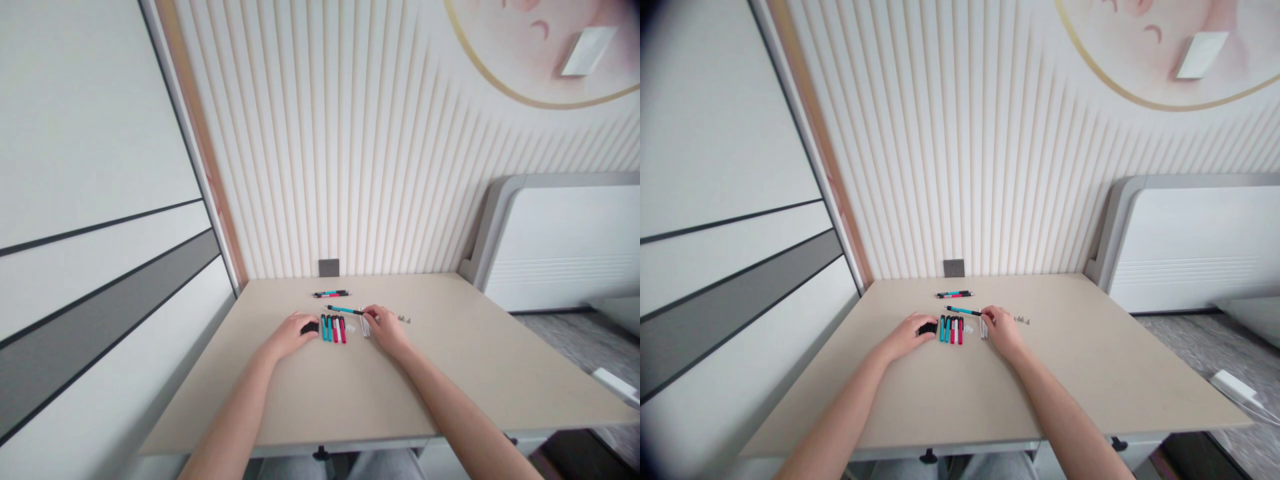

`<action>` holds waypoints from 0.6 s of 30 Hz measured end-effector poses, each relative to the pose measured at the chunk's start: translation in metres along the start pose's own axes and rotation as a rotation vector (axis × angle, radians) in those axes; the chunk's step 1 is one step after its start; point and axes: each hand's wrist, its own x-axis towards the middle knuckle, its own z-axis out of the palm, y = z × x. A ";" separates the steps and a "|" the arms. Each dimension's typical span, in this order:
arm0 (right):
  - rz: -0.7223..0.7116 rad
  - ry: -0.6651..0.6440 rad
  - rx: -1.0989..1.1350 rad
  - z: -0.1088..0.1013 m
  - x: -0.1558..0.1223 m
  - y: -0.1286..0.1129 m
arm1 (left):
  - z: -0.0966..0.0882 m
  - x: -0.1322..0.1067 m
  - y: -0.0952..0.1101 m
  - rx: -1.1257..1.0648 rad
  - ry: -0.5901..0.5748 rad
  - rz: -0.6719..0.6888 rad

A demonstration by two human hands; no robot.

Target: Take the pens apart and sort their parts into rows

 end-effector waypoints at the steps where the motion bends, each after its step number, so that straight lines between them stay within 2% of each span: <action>1: 0.003 0.001 -0.003 0.000 0.000 0.000 | -0.001 -0.001 0.000 0.000 -0.003 0.000; 7: 0.020 0.002 0.006 -0.003 0.000 -0.002 | -0.005 -0.005 0.000 -0.010 -0.005 -0.008; 13: 0.034 -0.006 0.018 -0.005 -0.001 -0.005 | -0.006 -0.008 -0.004 0.008 0.056 -0.068; 18: 0.001 0.002 0.024 -0.007 -0.002 -0.005 | -0.007 -0.009 -0.008 0.058 -0.009 -0.003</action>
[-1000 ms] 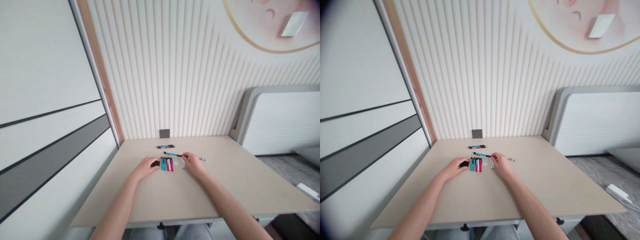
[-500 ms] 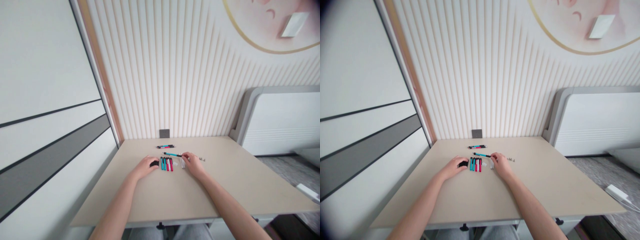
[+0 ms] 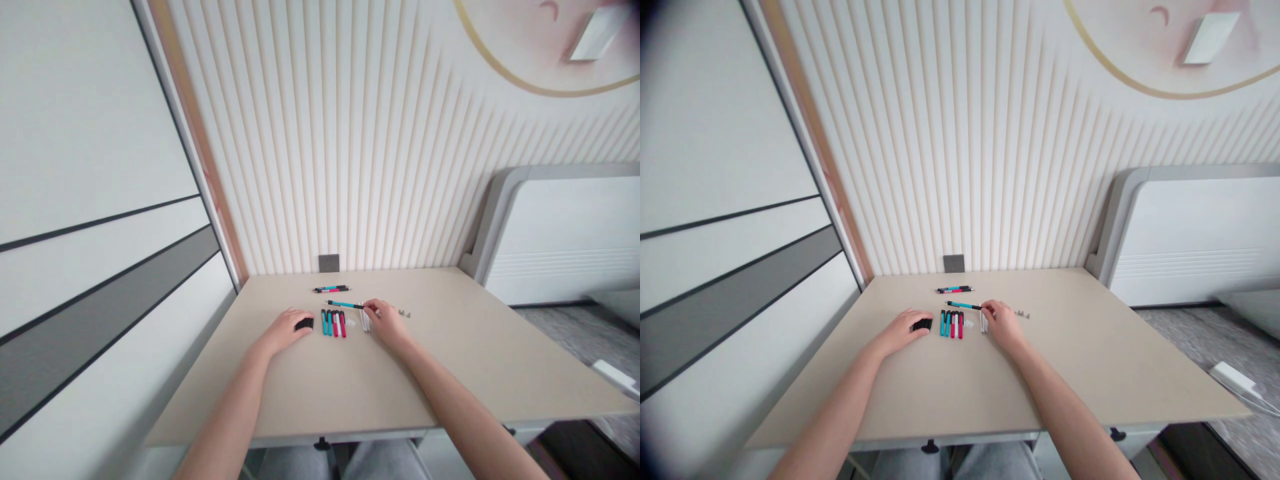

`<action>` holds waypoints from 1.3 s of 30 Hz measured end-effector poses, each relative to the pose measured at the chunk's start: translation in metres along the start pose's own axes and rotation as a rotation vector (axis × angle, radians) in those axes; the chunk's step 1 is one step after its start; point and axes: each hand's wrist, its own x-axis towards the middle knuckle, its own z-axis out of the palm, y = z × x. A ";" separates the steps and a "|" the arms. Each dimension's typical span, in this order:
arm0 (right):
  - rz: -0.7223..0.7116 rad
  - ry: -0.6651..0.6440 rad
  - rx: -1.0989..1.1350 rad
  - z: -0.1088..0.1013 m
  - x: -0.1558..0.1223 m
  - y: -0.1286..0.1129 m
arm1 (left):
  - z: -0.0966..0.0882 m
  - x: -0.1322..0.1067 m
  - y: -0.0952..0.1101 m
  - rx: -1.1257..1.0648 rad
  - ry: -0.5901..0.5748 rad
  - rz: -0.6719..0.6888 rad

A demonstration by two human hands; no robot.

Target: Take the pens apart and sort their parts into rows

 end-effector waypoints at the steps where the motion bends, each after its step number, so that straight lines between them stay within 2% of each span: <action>1: -0.003 0.000 -0.002 0.000 0.000 0.000 | 0.000 0.000 -0.001 0.008 -0.010 0.003; 14: 0.008 0.001 -0.004 -0.001 -0.001 -0.004 | 0.004 -0.002 -0.004 0.057 -0.041 -0.002; 24: 0.014 0.006 0.012 0.001 0.000 -0.002 | 0.006 -0.006 -0.010 0.087 0.009 0.024; 30: 0.021 0.009 0.006 0.003 0.002 0.000 | 0.002 -0.007 -0.002 0.076 0.035 -0.021; 33: 0.029 0.018 0.016 0.004 0.003 0.001 | 0.001 -0.007 0.004 0.053 0.062 -0.023; 39: -0.003 -0.019 0.114 0.006 0.001 -0.002 | 0.005 -0.002 0.008 0.053 0.214 -0.039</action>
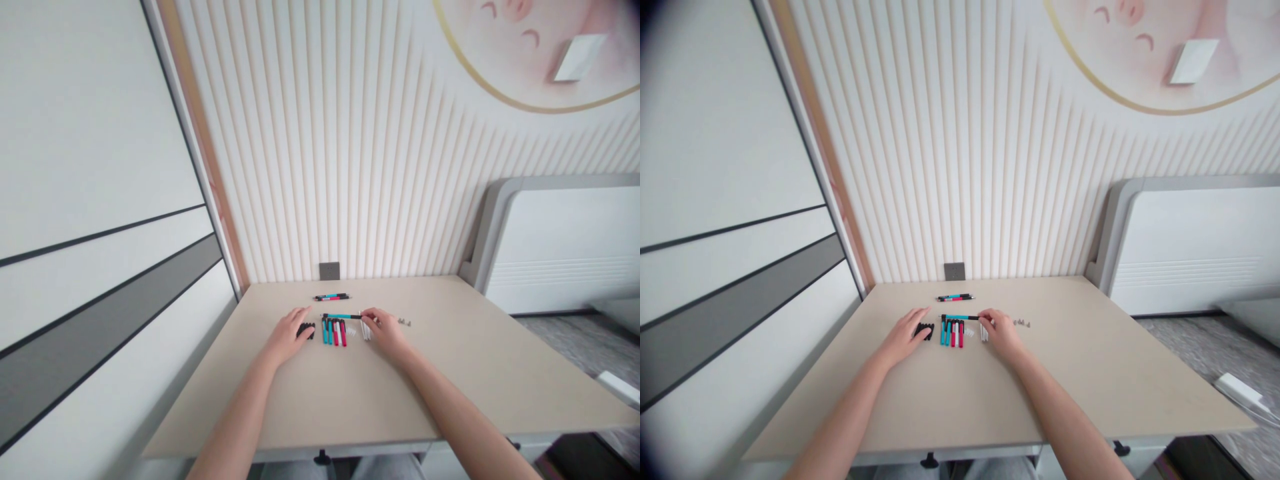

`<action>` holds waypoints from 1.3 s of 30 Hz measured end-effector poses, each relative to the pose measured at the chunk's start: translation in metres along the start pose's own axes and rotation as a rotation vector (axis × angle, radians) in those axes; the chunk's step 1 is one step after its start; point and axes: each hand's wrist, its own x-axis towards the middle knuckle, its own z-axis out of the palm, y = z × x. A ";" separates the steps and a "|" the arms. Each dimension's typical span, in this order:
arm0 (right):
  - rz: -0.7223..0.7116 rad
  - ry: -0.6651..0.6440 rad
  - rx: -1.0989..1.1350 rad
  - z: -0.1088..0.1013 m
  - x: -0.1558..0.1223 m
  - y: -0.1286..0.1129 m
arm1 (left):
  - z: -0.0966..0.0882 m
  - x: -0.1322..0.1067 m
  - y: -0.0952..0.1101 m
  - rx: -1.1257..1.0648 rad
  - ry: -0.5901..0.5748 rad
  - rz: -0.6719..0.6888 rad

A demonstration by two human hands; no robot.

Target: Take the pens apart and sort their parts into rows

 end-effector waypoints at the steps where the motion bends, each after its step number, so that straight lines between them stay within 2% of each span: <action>1: -0.013 -0.017 0.023 0.001 -0.001 -0.002 | 0.001 0.001 0.001 -0.010 0.012 0.011; 9: -0.031 -0.092 0.065 0.000 -0.003 -0.013 | 0.005 0.006 0.009 -0.022 -0.091 0.107; 15: -0.016 -0.094 0.108 0.000 -0.004 -0.013 | 0.006 0.008 0.007 -0.015 -0.039 0.094; 24: 0.052 -0.120 0.255 0.002 -0.002 -0.010 | 0.010 0.009 0.004 0.004 0.074 0.146; 34: 0.056 -0.086 0.262 0.001 0.001 -0.008 | 0.012 0.010 0.010 0.035 0.009 0.230; 39: 0.053 -0.103 0.199 0.003 -0.002 -0.009 | 0.010 0.010 0.010 0.068 0.029 0.205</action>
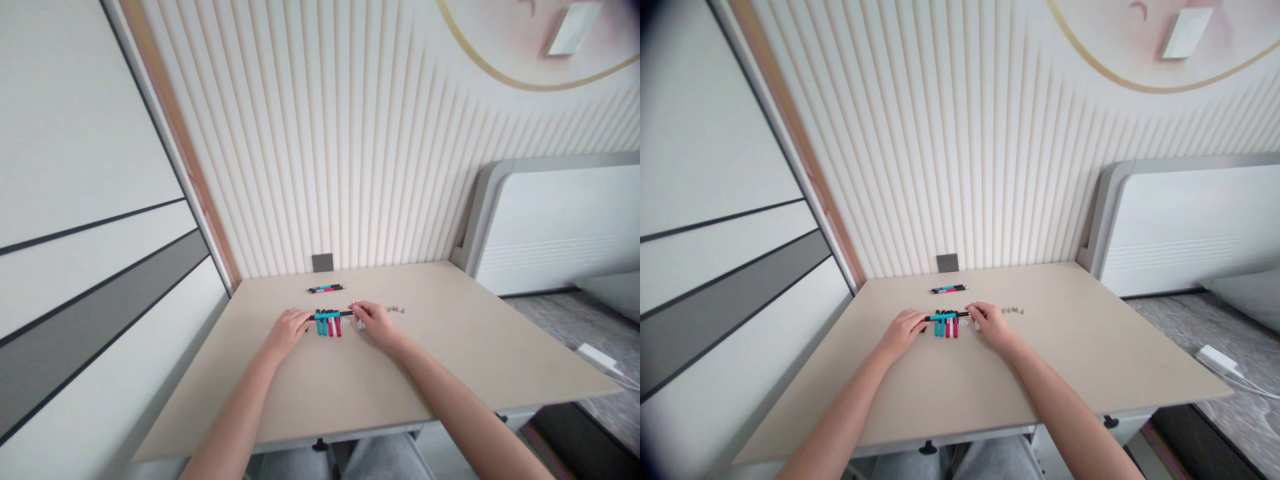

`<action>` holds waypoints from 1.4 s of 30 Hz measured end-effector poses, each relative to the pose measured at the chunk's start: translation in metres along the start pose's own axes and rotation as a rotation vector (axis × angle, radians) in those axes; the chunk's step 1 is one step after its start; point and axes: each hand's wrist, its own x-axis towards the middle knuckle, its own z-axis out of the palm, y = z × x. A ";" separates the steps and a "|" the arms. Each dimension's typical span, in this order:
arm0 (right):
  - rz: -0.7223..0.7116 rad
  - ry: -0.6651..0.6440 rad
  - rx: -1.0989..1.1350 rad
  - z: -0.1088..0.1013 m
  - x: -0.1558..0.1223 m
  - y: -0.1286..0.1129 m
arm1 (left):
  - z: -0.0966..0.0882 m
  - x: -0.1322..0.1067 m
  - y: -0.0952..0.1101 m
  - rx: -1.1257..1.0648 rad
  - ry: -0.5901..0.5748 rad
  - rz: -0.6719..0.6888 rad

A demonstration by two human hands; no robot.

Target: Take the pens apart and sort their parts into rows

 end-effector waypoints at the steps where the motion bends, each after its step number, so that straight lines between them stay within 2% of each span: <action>1: 0.007 -0.006 -0.034 0.001 0.000 0.000 | 0.000 0.000 0.000 0.011 0.010 -0.003; 5: 0.042 -0.034 -0.141 0.002 -0.001 0.001 | 0.000 0.000 -0.001 0.047 0.034 -0.007; 9: 0.034 -0.049 -0.173 0.001 -0.001 0.001 | 0.002 -0.001 -0.001 0.026 0.000 0.015; 17: -0.081 0.001 -0.253 -0.004 0.001 -0.001 | 0.003 -0.002 0.002 0.019 -0.057 0.035; 25: -0.231 0.033 -0.271 -0.007 -0.001 -0.003 | 0.003 -0.002 0.002 -0.031 -0.056 -0.016; 32: -0.141 0.042 -0.181 -0.001 -0.003 -0.008 | 0.001 -0.001 0.000 -0.096 0.030 -0.101; 38: -0.034 0.013 -0.216 -0.004 -0.004 -0.009 | 0.001 -0.002 -0.002 -0.135 0.036 -0.116; 42: -0.047 0.027 -0.176 -0.004 -0.002 -0.004 | 0.003 -0.003 -0.004 -0.136 0.034 -0.118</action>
